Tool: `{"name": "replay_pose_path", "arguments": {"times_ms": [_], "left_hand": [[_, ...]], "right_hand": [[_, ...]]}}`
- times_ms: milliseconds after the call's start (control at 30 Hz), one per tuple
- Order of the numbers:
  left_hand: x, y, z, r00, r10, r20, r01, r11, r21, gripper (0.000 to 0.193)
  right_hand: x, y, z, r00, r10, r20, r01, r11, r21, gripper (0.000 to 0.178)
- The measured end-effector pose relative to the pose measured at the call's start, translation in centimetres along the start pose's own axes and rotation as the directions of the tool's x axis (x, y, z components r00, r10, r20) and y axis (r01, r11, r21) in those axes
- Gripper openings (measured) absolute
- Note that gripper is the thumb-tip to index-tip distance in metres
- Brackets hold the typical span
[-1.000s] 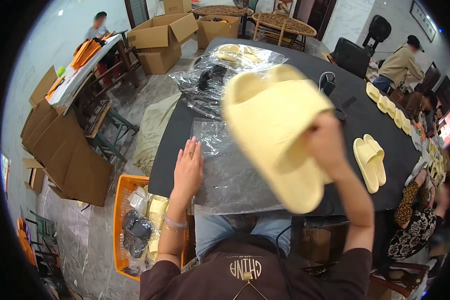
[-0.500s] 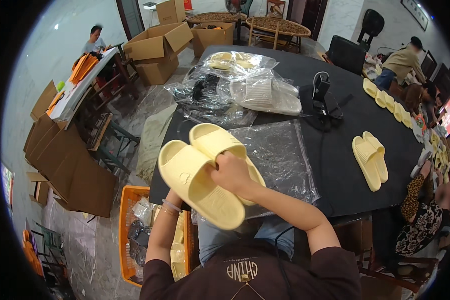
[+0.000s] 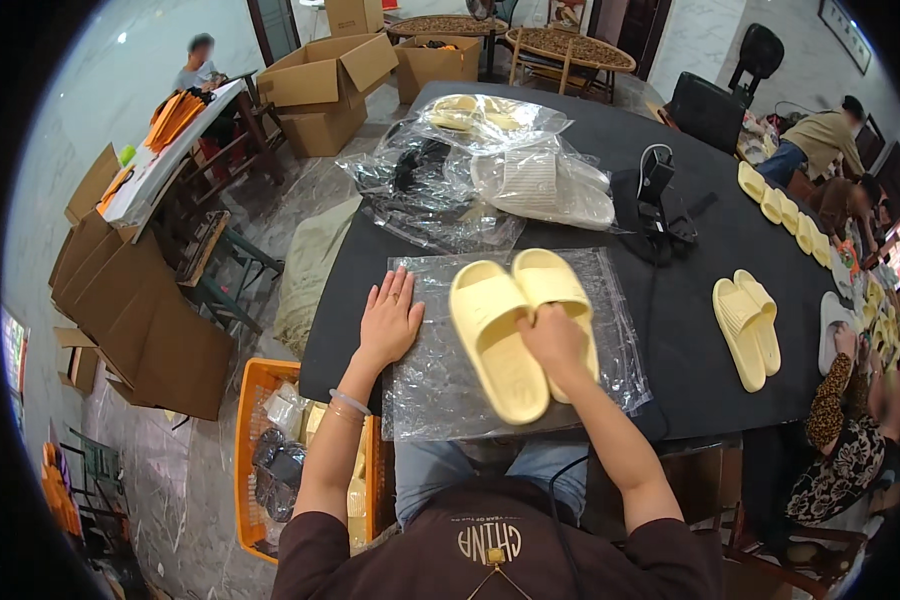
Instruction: The person unpacks pairs of slippers from a large green sack and places them onto a table. They then place the slippers into clear plastic bags, one pair at a time, and seal them. The person handles white, yellow, and black slippers throughout the process.
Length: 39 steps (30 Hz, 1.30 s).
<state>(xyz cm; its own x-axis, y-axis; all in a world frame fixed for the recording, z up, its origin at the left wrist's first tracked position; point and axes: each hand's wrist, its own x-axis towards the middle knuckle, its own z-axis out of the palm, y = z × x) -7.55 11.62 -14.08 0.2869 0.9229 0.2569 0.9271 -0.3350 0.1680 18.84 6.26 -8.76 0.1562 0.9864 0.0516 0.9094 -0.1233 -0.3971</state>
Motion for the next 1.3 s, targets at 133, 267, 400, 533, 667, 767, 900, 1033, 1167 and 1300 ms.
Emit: {"name": "replay_pose_path", "arguments": {"times_ms": [133,267,400,533,667,767,900,1033,1167,1300], "left_hand": [[-0.4,-0.3,0.2,1.000,0.011,-0.019,-0.011,1.000,0.011,0.056],[-0.4,0.2,-0.1,0.999,-0.004,-0.041,0.003,1.000,-0.013,0.056],[-0.1,0.9,-0.5,0.997,0.056,-0.058,-0.056,0.998,-0.006,0.055],[-0.5,-1.5,1.0,0.992,0.098,0.085,-0.083,0.982,-0.172,0.054],[-2.1,-5.8,6.1,0.996,-0.070,0.058,0.076,0.277,-0.958,0.044],[-1.1,-4.3,4.4,0.993,-0.092,0.075,0.118,0.715,-0.689,0.045],[-0.1,-0.2,-0.8,0.981,0.140,0.137,-0.135,0.990,-0.046,0.051],[-0.1,0.1,-0.2,0.993,0.074,0.090,-0.073,0.997,-0.020,0.054],[-0.2,0.7,-0.7,0.994,0.077,0.080,-0.076,0.997,-0.016,0.053],[-0.1,0.8,-0.9,0.996,0.078,0.049,-0.076,0.997,-0.028,0.052]], "right_hand": [[0.4,2.3,-1.6,0.988,0.146,-0.039,-0.147,0.989,-0.015,0.042],[0.8,3.3,-0.9,0.984,0.165,-0.072,-0.168,0.985,-0.034,0.043],[0.0,1.2,-1.6,0.990,0.141,0.025,-0.143,0.982,0.120,0.042],[-0.4,-6.2,-1.9,0.972,-0.058,0.227,0.002,0.971,0.241,0.036],[1.2,-9.4,2.9,0.951,-0.261,0.166,0.224,0.951,0.216,0.035],[2.1,-7.8,4.1,0.969,-0.232,0.087,0.211,0.957,0.199,0.036],[1.4,-4.5,3.3,0.978,-0.210,0.021,0.204,0.966,0.159,0.036],[0.1,-0.9,0.5,0.995,-0.087,0.049,0.081,0.990,0.119,0.037],[1.8,4.1,-1.0,0.991,0.107,-0.083,-0.102,0.993,0.057,0.038],[2.4,5.3,-1.0,0.976,0.151,-0.156,-0.151,0.988,0.014,0.039]]}}
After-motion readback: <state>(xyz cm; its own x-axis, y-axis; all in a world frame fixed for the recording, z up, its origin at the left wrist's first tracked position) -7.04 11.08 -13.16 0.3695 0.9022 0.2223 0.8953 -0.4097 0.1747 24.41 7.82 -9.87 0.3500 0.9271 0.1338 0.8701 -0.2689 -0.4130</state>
